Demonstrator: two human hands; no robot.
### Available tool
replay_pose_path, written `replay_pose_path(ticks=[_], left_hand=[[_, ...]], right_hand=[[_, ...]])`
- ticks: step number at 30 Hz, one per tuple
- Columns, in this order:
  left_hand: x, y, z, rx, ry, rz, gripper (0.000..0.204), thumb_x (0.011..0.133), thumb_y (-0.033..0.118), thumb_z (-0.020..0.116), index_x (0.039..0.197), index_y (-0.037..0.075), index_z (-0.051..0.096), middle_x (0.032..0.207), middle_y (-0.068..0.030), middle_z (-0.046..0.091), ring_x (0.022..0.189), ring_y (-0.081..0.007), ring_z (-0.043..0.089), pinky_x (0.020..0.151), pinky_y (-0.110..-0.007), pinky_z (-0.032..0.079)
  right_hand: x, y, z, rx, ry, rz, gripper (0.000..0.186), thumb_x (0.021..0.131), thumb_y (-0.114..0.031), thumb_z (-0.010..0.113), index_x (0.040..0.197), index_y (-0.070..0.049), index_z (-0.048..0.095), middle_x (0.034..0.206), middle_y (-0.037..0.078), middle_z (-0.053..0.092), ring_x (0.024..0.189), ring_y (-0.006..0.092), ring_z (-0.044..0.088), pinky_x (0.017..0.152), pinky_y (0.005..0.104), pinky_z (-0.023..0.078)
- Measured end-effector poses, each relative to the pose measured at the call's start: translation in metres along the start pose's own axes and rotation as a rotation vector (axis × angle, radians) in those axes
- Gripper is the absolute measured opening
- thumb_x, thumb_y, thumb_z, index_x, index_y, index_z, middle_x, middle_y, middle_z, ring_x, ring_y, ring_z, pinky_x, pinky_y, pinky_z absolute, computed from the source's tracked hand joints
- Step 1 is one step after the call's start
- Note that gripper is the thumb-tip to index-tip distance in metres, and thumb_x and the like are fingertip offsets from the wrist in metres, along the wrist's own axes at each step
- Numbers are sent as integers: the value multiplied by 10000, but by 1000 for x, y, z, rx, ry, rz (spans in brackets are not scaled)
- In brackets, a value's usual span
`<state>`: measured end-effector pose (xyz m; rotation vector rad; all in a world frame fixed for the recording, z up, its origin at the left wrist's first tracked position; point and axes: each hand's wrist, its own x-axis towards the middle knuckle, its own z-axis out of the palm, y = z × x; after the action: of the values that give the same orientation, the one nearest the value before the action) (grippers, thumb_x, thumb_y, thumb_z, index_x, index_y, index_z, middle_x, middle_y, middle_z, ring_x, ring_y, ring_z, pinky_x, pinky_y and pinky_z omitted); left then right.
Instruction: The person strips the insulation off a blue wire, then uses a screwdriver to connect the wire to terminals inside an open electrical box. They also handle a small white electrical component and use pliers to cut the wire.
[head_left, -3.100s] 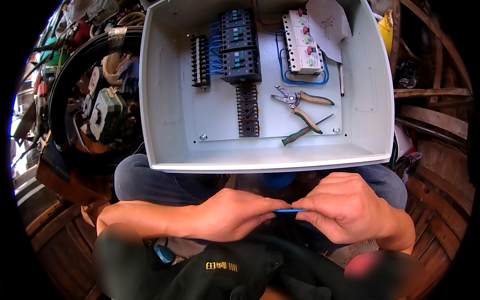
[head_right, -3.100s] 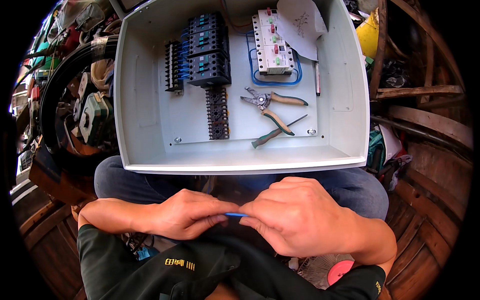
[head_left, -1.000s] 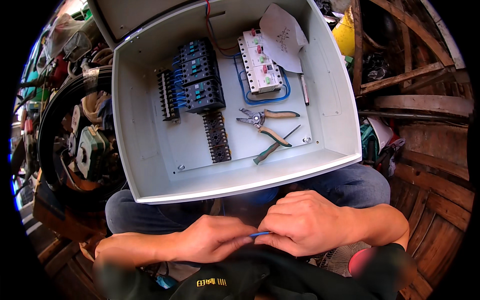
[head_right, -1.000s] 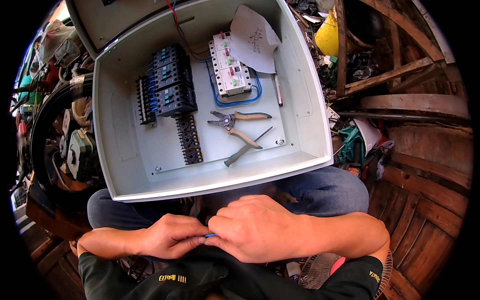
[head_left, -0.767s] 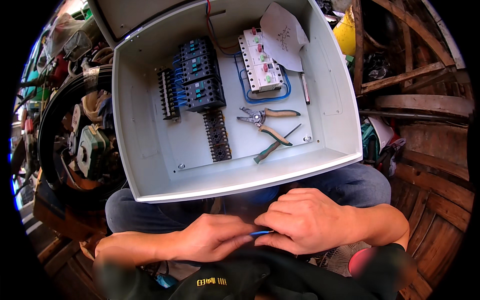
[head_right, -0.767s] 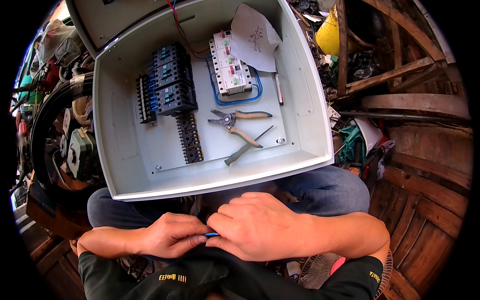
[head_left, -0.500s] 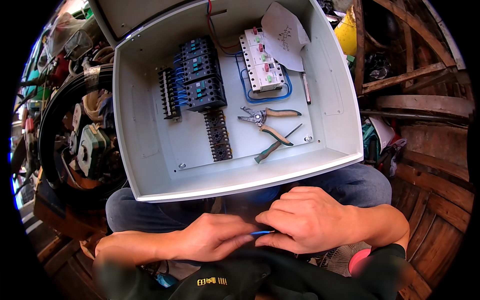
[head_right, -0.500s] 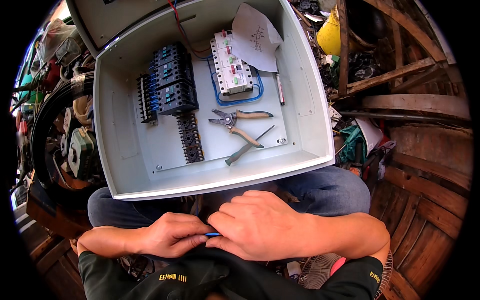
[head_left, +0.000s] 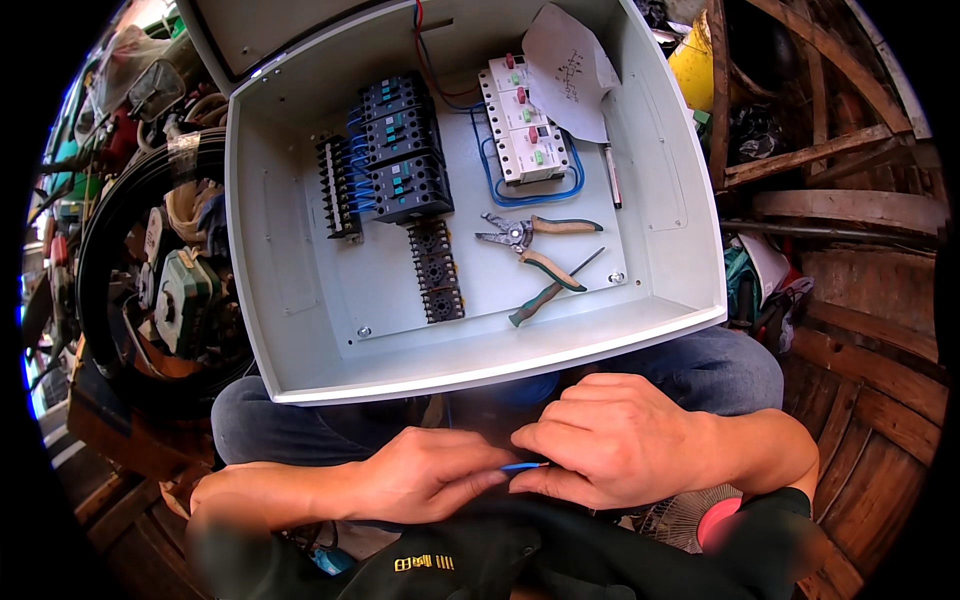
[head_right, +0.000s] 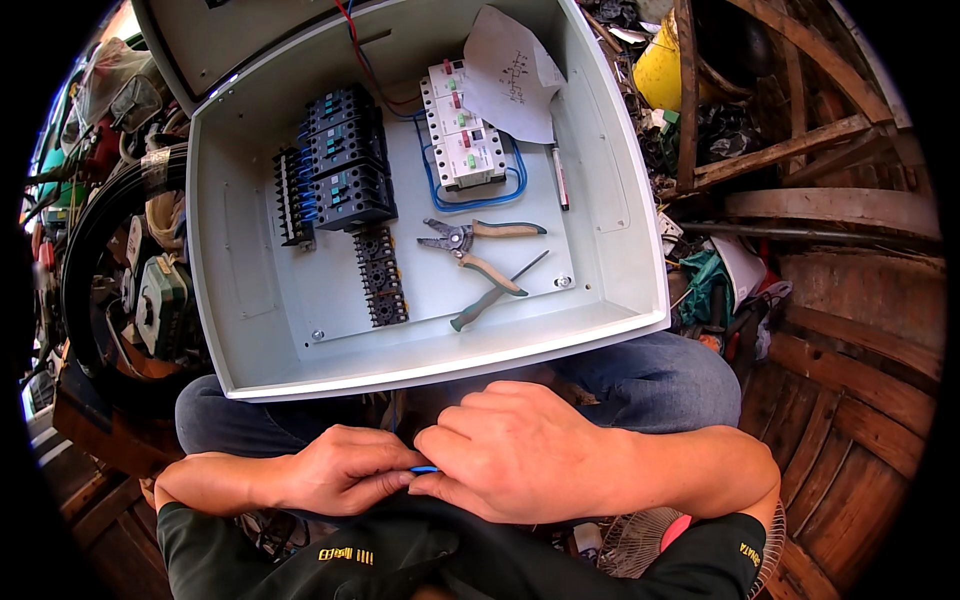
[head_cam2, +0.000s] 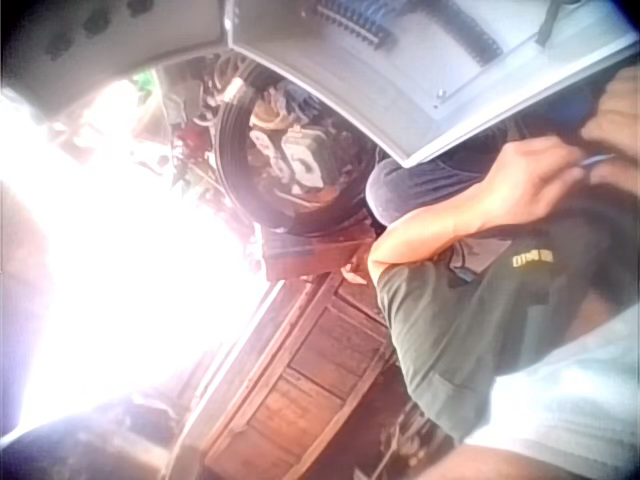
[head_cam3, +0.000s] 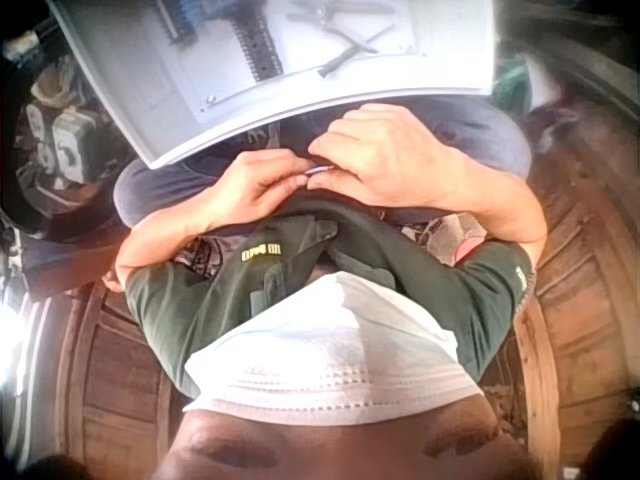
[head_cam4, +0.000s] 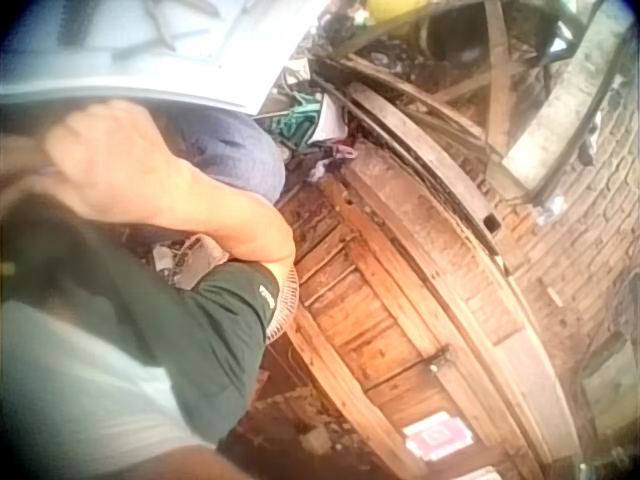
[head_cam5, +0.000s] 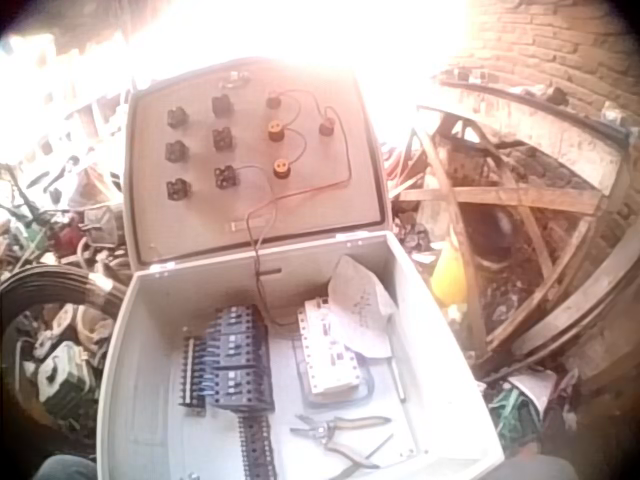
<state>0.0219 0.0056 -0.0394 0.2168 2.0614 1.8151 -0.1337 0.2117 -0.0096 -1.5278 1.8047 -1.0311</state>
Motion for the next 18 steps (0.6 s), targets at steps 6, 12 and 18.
replay_pose_path(ticks=[6, 12, 18], left_hand=[[-1, -1, 1, 0, 4, -7, 185, 930, 81, 709, 1104, 18, 691, 823, -138, 642, 696, -330, 642, 605, -397, 521], [0, 2, -1, -2, -7, -10, 183, 928, 76, 707, 1101, 18, 690, 831, -139, 645, 713, -330, 647, 619, -399, 526], [0, 1, -1, 3, -10, -2, 183, 930, 78, 704, 1101, 15, 687, 842, -138, 649, 728, -333, 648, 629, -402, 530]], right_hand=[[0, 0, 0, -11, 14, -8, 304, 896, -302, 744, 806, -70, 569, 681, 54, 545, 632, 240, 586, 596, 364, 459], [0, -1, -1, -5, 23, -10, 303, 892, -301, 748, 802, -72, 571, 680, 52, 543, 628, 237, 582, 591, 361, 457], [1, -2, -4, -27, -38, 14, 348, 788, -302, 857, 956, -28, 723, 789, 55, 675, 693, 226, 661, 620, 317, 511]])
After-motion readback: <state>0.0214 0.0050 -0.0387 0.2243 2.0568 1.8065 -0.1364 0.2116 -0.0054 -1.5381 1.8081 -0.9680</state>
